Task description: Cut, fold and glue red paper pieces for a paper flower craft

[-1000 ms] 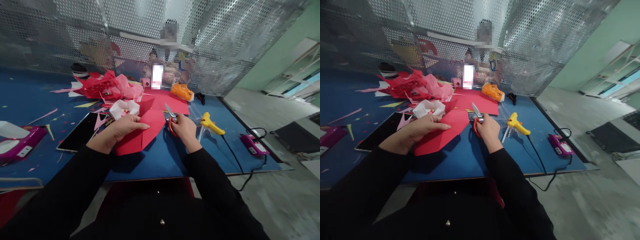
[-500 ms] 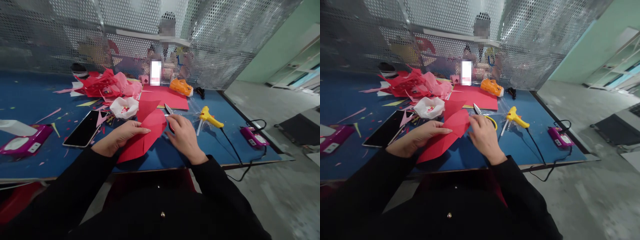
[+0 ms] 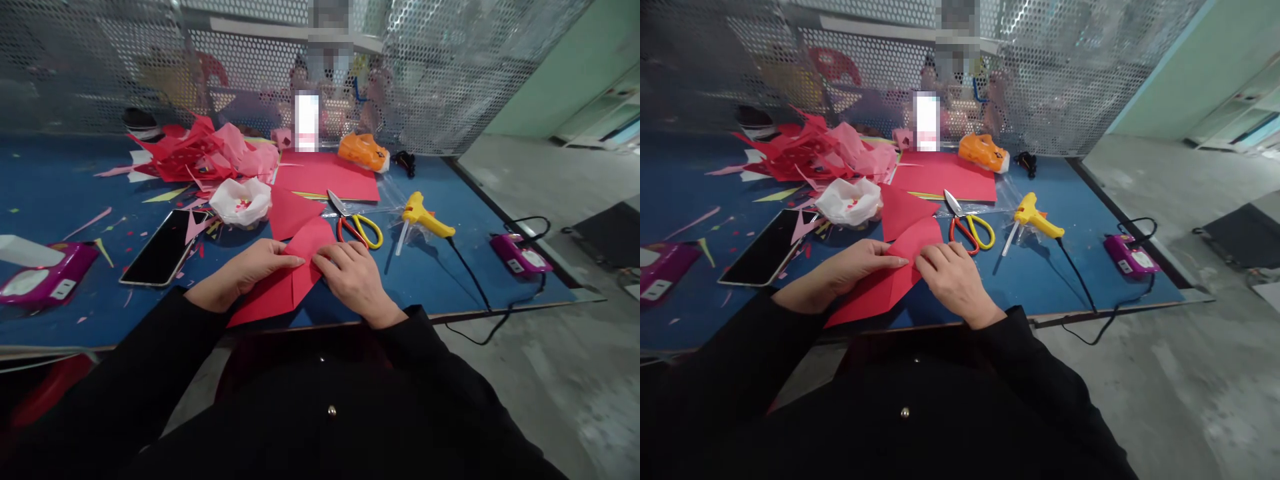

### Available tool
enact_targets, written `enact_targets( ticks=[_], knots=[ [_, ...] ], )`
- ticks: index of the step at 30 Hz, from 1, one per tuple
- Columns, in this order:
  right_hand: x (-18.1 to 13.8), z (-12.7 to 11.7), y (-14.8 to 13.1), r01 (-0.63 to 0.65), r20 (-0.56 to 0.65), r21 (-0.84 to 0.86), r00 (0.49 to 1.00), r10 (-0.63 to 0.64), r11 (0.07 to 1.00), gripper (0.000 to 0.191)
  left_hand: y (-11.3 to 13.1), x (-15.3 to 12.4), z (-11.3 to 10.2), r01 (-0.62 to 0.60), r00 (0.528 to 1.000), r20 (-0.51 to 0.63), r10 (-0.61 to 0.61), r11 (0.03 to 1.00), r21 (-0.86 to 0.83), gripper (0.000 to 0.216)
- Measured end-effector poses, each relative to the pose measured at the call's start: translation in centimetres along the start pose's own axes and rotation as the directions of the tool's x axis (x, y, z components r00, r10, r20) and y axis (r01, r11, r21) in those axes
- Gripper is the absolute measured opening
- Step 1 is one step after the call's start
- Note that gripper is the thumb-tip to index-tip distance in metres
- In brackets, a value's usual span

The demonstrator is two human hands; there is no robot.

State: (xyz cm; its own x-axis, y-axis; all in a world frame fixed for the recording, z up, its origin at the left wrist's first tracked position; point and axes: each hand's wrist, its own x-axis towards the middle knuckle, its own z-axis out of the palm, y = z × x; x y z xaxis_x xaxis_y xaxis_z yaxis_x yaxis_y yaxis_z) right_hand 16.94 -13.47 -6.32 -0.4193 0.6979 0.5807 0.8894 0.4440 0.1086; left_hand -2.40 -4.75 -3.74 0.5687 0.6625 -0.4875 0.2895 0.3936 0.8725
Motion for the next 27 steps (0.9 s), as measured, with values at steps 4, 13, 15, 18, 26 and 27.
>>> enact_targets(
  ticks=[4,13,15,18,26,27],
  knots=[
    [-0.3,0.0,0.0,-0.022,0.060,0.002,0.998,0.022,1.000,0.030,0.1,-0.1,-0.5,-0.077,0.996,-0.017,0.086,0.949,0.307,0.023],
    [-1.6,0.3,-0.3,-0.216,0.227,0.138,0.957,0.182,0.967,0.018,0.6,-1.4,0.2,-0.267,0.853,0.044,0.520,0.361,0.893,0.019],
    [-1.7,0.3,-0.3,-0.286,0.231,0.173,0.942,0.243,0.943,0.015,0.4,-0.6,0.7,-0.394,0.847,0.202,0.491,0.325,0.859,0.014],
    [-1.8,0.4,-0.1,-0.391,0.209,0.253,0.915,0.344,0.885,0.009,-0.1,0.8,1.0,-0.441,0.838,0.266,0.477,0.304,0.844,0.010],
    [-1.6,0.6,-0.3,-0.633,0.254,0.362,0.773,0.581,0.684,0.006,-0.7,1.6,0.7,-0.400,0.859,0.148,0.491,0.462,0.791,0.008],
    [-1.5,0.6,-0.4,-0.641,0.260,0.351,0.767,0.587,0.682,0.006,-0.7,1.6,0.8,-0.394,0.858,0.130,0.497,0.475,0.787,0.009]
  ],
)
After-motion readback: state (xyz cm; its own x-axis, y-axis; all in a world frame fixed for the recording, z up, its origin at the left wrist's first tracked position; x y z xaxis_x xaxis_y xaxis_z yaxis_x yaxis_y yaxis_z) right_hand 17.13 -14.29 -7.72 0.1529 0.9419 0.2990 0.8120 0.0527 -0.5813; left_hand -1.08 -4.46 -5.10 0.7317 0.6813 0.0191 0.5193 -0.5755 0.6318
